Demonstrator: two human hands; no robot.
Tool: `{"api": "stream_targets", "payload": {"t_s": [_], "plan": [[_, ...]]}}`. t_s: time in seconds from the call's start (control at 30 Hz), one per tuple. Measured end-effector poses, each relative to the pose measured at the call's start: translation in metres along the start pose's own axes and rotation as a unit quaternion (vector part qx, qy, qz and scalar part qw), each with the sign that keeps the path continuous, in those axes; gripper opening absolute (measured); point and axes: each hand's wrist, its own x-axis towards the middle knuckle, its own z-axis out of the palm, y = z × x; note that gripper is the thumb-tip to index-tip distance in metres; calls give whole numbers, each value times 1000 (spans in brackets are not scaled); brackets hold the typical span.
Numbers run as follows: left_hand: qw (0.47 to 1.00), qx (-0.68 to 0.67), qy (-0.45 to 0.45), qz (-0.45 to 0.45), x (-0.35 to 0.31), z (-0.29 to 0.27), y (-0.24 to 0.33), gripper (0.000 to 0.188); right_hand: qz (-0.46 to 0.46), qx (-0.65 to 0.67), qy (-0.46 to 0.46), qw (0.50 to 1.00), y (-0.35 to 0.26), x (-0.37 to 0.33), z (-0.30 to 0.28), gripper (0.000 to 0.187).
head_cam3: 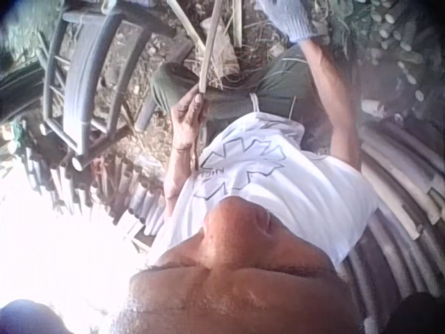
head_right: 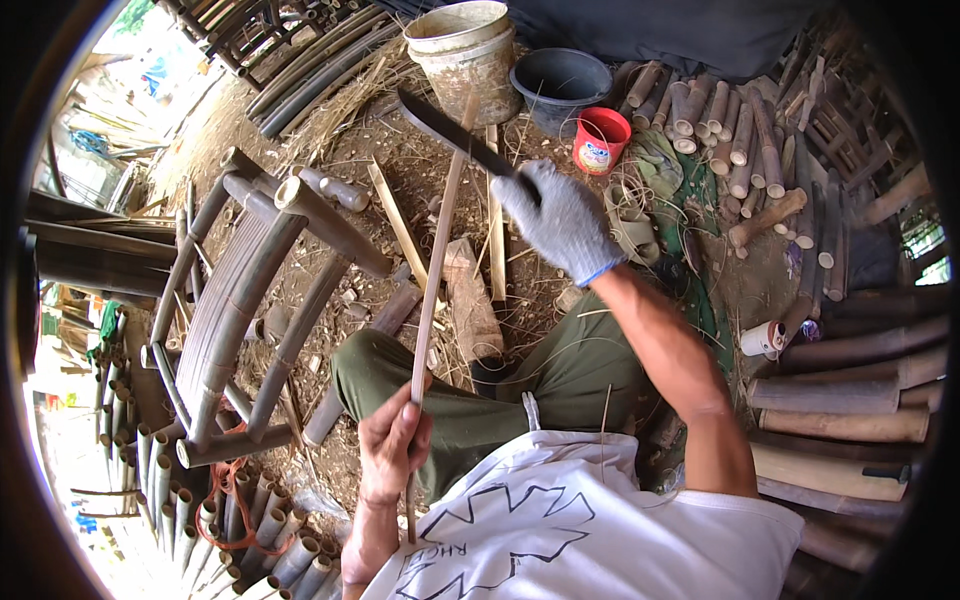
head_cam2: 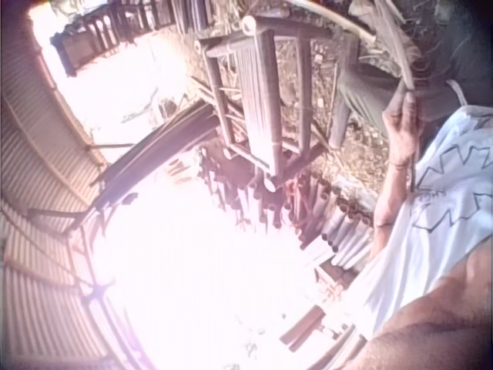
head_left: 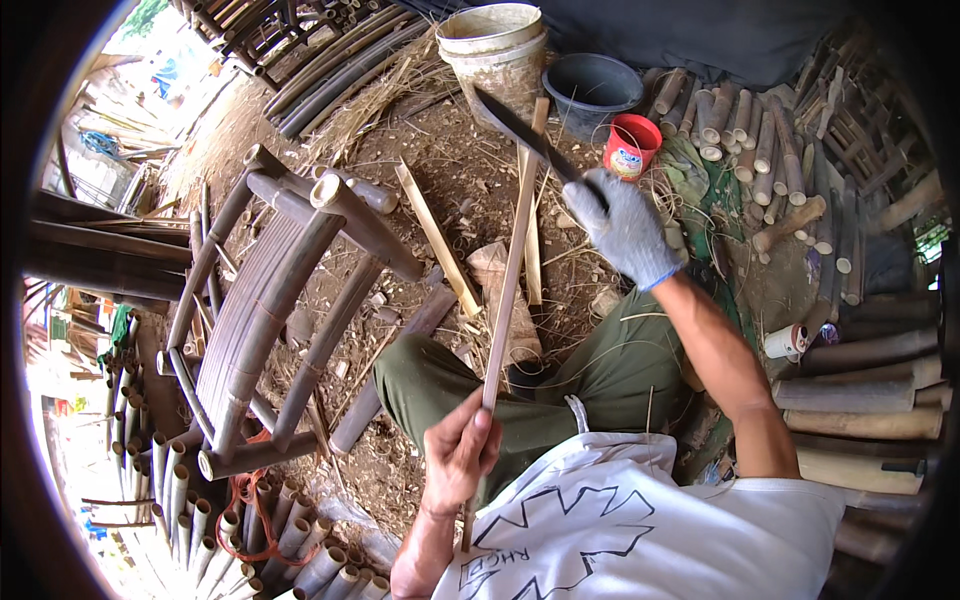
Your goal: The person uses a large blade to shave and smooth bamboo strips, testing their fit by inserting them into holes in a bamboo furniture frame and occasionally sharpening the ends.
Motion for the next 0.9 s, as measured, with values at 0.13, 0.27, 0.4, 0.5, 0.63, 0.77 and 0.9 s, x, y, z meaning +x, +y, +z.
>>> {"api": "stream_targets", "payload": {"t_s": [0.13,0.27,0.4,0.5,0.63,0.77,0.9], "plan": [[1000,-25,-1,-15,-19,-19,-14,41,-43,-70,14,997,13,21,-16,57],[1000,-14,-5,4,-39,-33,-18,41,107,194,115,968,37,63,-41,59],[991,65,116,21,-1,-29,-17,31,-55,40,27,997,-10,19,-24,49],[937,263,146,178,28,-32,-19,25,-131,-55,-168,976,-60,-41,5,46],[904,347,147,199,22,-29,-16,22,-109,-56,-122,985,-46,-45,25,49],[885,393,149,200,-6,-53,-36,23,4,-62,-64,996,-13,11,20,53],[880,379,158,240,-33,-94,-33,26,-63,-9,64,996,72,69,30,62]]}}
